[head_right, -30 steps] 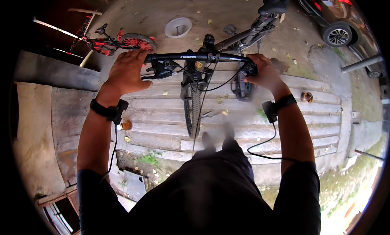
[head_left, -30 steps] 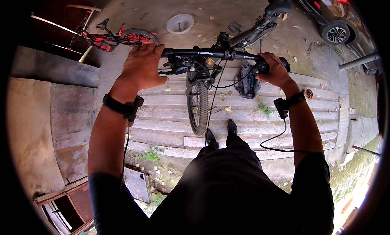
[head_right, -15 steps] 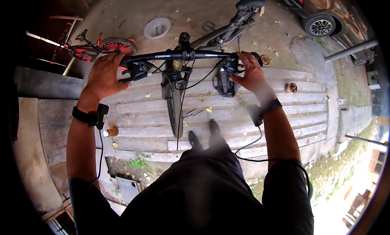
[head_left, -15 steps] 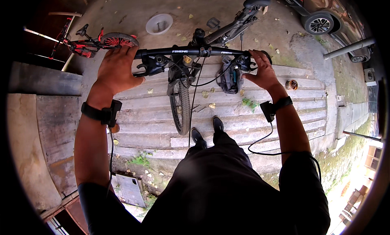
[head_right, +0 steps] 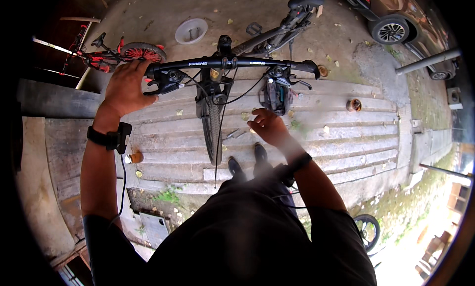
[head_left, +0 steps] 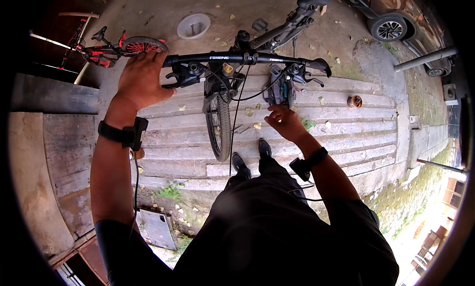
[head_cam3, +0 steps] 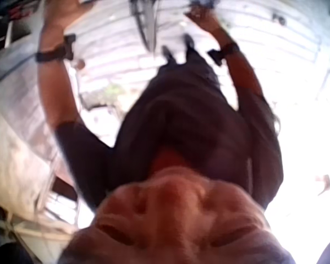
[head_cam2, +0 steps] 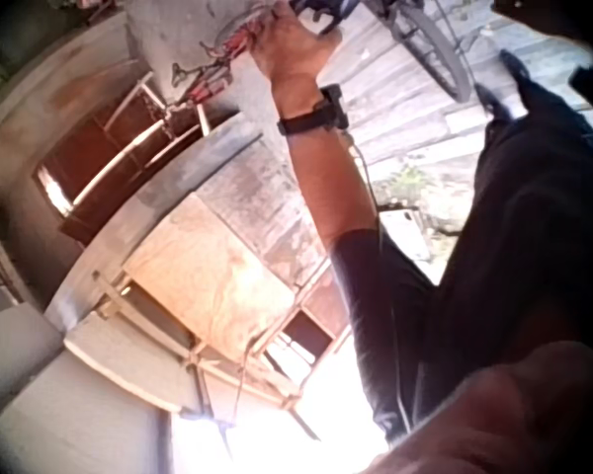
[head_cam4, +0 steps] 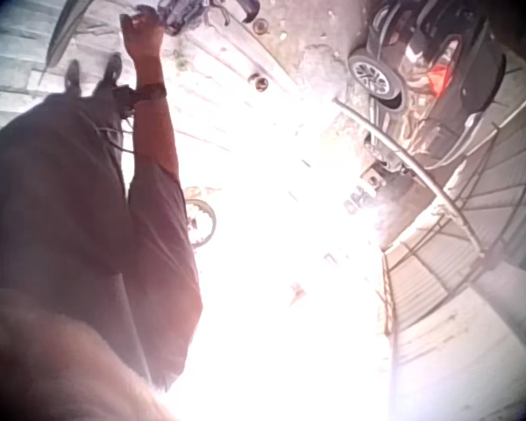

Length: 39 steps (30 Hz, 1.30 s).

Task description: The person adjusts the bicycle's handlebar and brake lever. They manipulate the brake cable and lever mechanism using their hands to tighten or align components.

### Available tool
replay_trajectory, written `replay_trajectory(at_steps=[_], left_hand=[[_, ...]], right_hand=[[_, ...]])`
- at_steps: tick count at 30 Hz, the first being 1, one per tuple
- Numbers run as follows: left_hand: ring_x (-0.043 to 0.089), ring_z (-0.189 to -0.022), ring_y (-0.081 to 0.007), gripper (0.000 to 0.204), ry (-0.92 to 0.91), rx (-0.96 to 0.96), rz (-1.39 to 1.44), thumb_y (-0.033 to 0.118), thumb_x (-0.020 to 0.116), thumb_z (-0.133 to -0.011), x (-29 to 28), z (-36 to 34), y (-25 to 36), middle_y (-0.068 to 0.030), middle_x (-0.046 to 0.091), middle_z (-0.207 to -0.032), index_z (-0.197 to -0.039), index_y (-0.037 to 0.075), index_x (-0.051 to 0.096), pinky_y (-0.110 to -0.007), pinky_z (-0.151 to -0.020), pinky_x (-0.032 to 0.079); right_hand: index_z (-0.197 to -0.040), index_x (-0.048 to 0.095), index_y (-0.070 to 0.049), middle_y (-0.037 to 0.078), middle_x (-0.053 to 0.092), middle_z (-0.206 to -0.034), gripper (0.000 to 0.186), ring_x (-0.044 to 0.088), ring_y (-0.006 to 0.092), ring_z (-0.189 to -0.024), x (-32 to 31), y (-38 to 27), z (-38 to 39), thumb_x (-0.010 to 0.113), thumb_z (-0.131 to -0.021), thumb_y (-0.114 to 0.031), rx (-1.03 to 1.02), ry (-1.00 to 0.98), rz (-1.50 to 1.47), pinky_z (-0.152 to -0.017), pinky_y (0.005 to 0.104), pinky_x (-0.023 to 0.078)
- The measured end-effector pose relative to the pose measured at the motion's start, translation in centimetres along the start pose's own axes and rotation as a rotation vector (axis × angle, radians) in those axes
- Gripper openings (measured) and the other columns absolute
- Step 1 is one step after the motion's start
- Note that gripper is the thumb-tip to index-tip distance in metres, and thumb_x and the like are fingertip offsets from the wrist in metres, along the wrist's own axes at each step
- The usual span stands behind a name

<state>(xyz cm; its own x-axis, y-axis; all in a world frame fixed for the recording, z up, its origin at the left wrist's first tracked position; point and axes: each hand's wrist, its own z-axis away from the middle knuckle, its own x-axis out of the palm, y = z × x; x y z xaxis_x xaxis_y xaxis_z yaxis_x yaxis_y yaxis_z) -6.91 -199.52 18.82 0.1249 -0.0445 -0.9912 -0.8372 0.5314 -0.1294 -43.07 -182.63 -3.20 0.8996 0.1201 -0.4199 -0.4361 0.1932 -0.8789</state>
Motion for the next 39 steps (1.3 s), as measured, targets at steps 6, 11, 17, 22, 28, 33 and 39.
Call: replay_trajectory(at_steps=[6, 11, 17, 22, 28, 33, 39], left_hand=[[0.057, -0.126, -0.0330, 0.090, 0.001, -0.003, -0.002, 0.033, 0.089, -0.064, 0.0, 0.0, 0.0, -0.0159, 0.061, -0.131, -0.142, 0.008, 0.052, -0.044, -0.113, 0.040], [0.055, -0.128, -0.0325, 0.085, 0.007, 0.002, 0.013, 0.038, 0.087, -0.066, 0.1, -0.3, 0.3, -0.0142, 0.060, -0.132, -0.138, 0.007, 0.055, -0.042, -0.113, 0.040], [0.057, -0.126, -0.0322, 0.086, 0.018, -0.004, 0.017, 0.031, 0.088, -0.063, 0.2, 0.1, -0.2, -0.0128, 0.062, -0.129, -0.140, 0.011, 0.055, -0.044, -0.111, 0.041], [0.057, -0.126, -0.0316, 0.086, 0.024, -0.013, 0.015, 0.032, 0.088, -0.062, 0.6, 0.0, -0.2, -0.0119, 0.062, -0.128, -0.139, 0.012, 0.055, -0.043, -0.109, 0.042], [0.058, -0.124, -0.0306, 0.086, 0.040, -0.016, -0.001, 0.032, 0.088, -0.061, 0.7, 0.0, -0.1, -0.0109, 0.063, -0.127, -0.139, 0.012, 0.056, -0.043, -0.108, 0.044], [0.058, -0.123, -0.0303, 0.086, 0.026, -0.026, 0.011, 0.034, 0.088, -0.061, 0.6, 0.0, -0.1, -0.0105, 0.063, -0.126, -0.138, 0.012, 0.056, -0.042, -0.107, 0.045], [0.059, -0.123, -0.0306, 0.087, 0.009, -0.040, 0.012, 0.035, 0.088, -0.060, 0.3, 0.1, 0.2, -0.0109, 0.063, -0.126, -0.138, 0.012, 0.056, -0.042, -0.107, 0.045]], right_hand=[[-0.141, 0.052, 0.001, 0.017, 0.075, -0.111, 0.068, 0.073, 0.0279, -0.100, 8.3, 1.2, -0.6, 0.075, -0.093, -0.041, 0.285, -0.313, -0.273, -0.084, 0.0374, 0.057], [-0.136, 0.056, 0.001, 0.019, 0.074, -0.109, 0.067, 0.073, 0.0272, -0.097, 10.3, 0.0, -0.4, 0.077, -0.090, -0.043, 0.054, -0.320, -0.123, -0.085, 0.0382, 0.057], [-0.111, 0.072, -0.003, 0.013, 0.075, -0.099, 0.028, 0.075, 0.0210, -0.086, 6.0, -11.0, -2.0, 0.075, -0.093, -0.025, -0.268, -0.070, -0.133, -0.075, 0.0327, 0.059], [-0.131, 0.064, -0.002, 0.008, 0.073, -0.110, 0.038, 0.072, 0.0137, -0.093, 6.0, -15.6, -4.9, 0.065, -0.104, -0.027, -0.027, -0.207, -0.481, -0.079, 0.0273, 0.056], [-0.123, 0.063, -0.007, 0.007, 0.068, -0.108, 0.029, 0.072, 0.0209, -0.090, 10.4, -18.0, -6.7, 0.063, -0.104, -0.029, 0.301, -0.070, -1.190, -0.076, 0.0345, 0.057], [-0.108, 0.064, -0.012, 0.002, 0.067, -0.099, 0.012, 0.070, 0.0185, -0.093, 12.3, -18.6, -7.3, 0.065, -0.103, -0.023, 0.309, 0.031, -1.455, -0.075, 0.0302, 0.056], [-0.102, 0.065, -0.013, 0.000, 0.069, -0.095, 0.008, 0.071, 0.0171, -0.086, 13.3, -18.2, -7.6, 0.069, -0.101, -0.020, 0.298, 0.070, -1.549, -0.071, 0.0274, 0.056]])
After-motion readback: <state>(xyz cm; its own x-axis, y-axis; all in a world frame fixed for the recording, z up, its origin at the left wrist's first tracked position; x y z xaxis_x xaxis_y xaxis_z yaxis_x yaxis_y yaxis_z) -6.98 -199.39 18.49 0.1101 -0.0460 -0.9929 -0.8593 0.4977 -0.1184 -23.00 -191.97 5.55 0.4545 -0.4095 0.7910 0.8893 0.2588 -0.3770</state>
